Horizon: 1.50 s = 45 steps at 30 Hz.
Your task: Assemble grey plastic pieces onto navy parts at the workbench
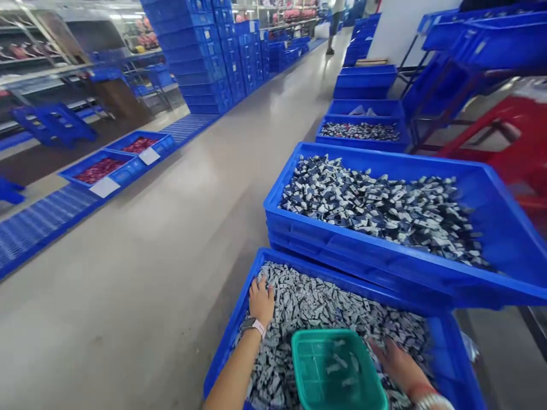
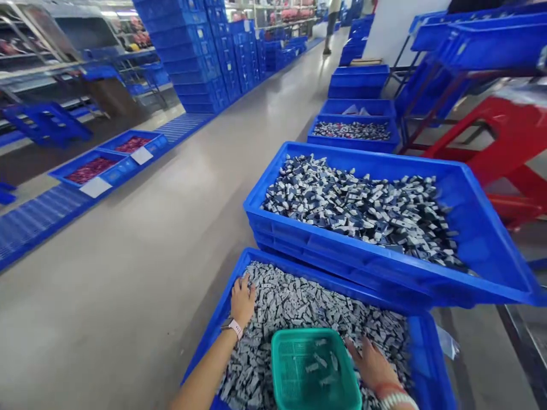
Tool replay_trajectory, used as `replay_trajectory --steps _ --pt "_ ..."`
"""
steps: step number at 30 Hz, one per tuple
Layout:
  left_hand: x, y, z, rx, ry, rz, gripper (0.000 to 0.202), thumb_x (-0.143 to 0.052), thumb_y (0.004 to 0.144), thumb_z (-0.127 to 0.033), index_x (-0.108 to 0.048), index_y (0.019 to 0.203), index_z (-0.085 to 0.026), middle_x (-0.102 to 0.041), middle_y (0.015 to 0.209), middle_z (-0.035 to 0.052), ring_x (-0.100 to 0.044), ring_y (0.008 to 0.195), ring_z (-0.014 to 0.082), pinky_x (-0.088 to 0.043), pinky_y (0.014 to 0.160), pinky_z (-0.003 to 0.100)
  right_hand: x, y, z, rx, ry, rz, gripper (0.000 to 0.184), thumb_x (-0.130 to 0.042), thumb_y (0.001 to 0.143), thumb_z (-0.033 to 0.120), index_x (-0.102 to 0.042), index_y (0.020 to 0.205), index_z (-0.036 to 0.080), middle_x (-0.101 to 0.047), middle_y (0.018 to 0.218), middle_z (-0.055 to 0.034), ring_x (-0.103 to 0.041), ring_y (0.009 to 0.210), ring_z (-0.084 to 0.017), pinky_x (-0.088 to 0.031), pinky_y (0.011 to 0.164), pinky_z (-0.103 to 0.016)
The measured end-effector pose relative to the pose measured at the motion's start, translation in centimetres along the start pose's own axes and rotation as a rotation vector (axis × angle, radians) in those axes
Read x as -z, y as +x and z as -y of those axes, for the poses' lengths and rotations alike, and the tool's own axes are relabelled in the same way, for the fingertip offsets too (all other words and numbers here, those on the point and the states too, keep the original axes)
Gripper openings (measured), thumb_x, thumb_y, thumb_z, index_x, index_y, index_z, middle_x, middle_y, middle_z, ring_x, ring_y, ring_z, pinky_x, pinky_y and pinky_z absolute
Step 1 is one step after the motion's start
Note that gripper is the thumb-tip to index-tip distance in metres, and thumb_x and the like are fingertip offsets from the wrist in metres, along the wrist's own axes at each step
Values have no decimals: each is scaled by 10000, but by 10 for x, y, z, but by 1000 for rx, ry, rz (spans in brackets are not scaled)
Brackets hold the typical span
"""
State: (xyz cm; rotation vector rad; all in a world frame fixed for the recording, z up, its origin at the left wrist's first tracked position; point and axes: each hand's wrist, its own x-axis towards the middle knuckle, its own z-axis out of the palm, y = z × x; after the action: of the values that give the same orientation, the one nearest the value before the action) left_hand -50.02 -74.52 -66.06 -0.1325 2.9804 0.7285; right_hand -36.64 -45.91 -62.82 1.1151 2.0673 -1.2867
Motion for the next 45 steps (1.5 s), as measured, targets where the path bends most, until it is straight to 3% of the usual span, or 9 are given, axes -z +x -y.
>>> replay_trajectory --steps 5,11,24,27,32,35,39,42,45 --pt "-44 10 -4 1 -18 -168 498 -359 944 -401 -438 1378 -170 -339 1455 165 -264 1324 361 -248 1081 529 -69 82 75 247 -25 -61 354 -561 907 322 -536 1229 178 -454 1373 -90 -419 1269 -258 -320 1070 -521" --pt "-61 14 -13 -35 -74 -227 422 -345 947 -353 -574 1255 -179 -553 1245 127 -397 1214 303 -226 1100 478 -146 95 97 273 111 -68 364 -515 933 368 -527 1245 183 -483 1336 -89 -441 1245 -255 -326 1061 -524" --pt "-70 -3 -41 86 -505 -149 190 -544 894 -296 -642 908 -134 -603 1086 87 -542 1061 224 -408 975 463 -167 63 87 419 603 129 476 -451 932 512 -589 1192 137 -567 1296 -105 -501 1234 -214 -336 1086 -468" --pt "-57 -26 -59 83 -636 -127 271 -479 914 -356 -648 894 -145 -587 1089 105 -562 1049 220 -453 943 401 -158 41 78 477 658 97 631 -412 875 646 -581 1234 156 -539 1338 -102 -479 1260 -218 -343 1101 -410" --pt "-40 -113 -76 31 -738 -33 377 -344 937 -427 -627 926 -178 -559 1151 132 -563 1090 234 -503 885 335 -124 -19 23 543 631 18 626 -466 815 684 -627 1203 220 -514 1365 -82 -404 1316 -259 -260 1150 -446" --pt "-37 -145 -69 -71 -704 99 365 -369 923 -450 -637 863 -209 -614 1063 103 -575 1071 235 -501 906 352 -98 -40 -14 660 365 22 533 -474 851 610 -624 1215 251 -412 1448 -58 -321 1370 -255 -240 1160 -442" --pt "-22 -114 -40 -161 -473 134 294 -426 898 -427 -653 857 -245 -575 1185 70 -462 1214 251 -392 1041 401 -38 -21 -43 677 -271 -75 424 -392 931 500 -619 1202 265 -458 1413 -50 -471 1269 -209 -398 1071 -342" --pt "-8 -65 -11 -65 -242 22 285 -430 883 -358 -628 1011 -198 -493 1250 145 -368 1248 357 -294 1040 590 12 21 -51 450 -356 -245 450 -259 998 389 -639 1108 175 -638 1120 -130 -614 1047 -217 -477 951 -395" --pt "-9 -41 10 46 -47 -48 429 -469 864 -379 -548 1224 -159 -402 1314 231 -303 1220 494 -233 889 772 39 68 -51 284 -401 -339 314 -461 960 351 -565 1171 143 -608 1136 -99 -597 1031 -208 -486 915 -438"
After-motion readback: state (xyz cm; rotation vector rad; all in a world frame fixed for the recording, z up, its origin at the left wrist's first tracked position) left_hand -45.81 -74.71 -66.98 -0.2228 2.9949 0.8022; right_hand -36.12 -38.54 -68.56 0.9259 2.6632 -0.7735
